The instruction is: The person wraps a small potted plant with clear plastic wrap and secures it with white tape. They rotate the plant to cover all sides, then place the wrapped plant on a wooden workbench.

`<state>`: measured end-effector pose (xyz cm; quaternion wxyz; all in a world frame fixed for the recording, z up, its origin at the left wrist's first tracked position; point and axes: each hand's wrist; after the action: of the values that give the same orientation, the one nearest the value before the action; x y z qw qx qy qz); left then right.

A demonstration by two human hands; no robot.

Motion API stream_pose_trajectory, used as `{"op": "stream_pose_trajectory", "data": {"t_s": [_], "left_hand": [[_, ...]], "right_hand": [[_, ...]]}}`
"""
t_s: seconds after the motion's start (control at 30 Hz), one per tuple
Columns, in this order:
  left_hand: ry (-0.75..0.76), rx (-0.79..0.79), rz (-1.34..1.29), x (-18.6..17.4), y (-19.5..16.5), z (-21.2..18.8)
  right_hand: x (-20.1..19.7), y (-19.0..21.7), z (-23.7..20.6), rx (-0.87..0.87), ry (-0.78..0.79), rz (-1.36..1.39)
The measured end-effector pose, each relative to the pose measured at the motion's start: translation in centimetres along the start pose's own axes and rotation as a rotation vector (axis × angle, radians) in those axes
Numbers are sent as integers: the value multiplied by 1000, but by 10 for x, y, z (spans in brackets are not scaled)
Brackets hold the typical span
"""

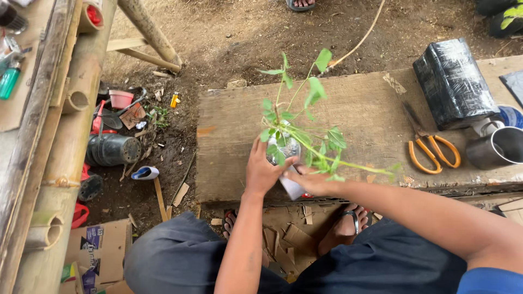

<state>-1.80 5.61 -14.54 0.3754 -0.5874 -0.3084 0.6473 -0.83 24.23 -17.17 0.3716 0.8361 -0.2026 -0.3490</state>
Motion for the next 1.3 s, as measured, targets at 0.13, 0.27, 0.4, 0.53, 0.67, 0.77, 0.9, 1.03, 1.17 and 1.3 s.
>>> {"op": "stream_pose_trajectory", "data": {"t_s": [0.13,0.27,0.4,0.53,0.67,0.77,0.9,1.03,1.17,1.3], "left_hand": [[9,113,-54,-9,-1,7],[-53,105,-15,-1,5,2],[-38,20,72,0,4,0],[-68,77,121,-5,6,-1],[-311,50,-180,7,18,-34],[-338,-181,-562,32,20,-82],[-167,-56,-553,54,13,-110],[-42,-103,-650,49,5,-105],[-94,83,-513,39,4,-103],[-21,-54,-728,45,7,-106]], "right_hand": [[-5,1,-38,-344,14,3],[-10,4,-38,-162,56,-182],[-7,8,-19,110,136,-149],[-16,11,-29,102,173,196],[-20,25,-45,143,194,96],[-24,29,-53,86,229,60],[-38,4,-41,58,296,171],[-61,-38,-21,-460,-279,-525],[-71,-62,-10,-487,-311,-919],[-72,-65,-10,-514,-338,-1025]]}}
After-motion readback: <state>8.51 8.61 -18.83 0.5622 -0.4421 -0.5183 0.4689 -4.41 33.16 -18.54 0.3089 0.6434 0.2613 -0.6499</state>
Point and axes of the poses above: each hand's wrist, its own z-axis towards the middle knuckle, its own x-axis out of the palm, y = z × x, and after that the axes turned 4 degrees about -x, right-handed
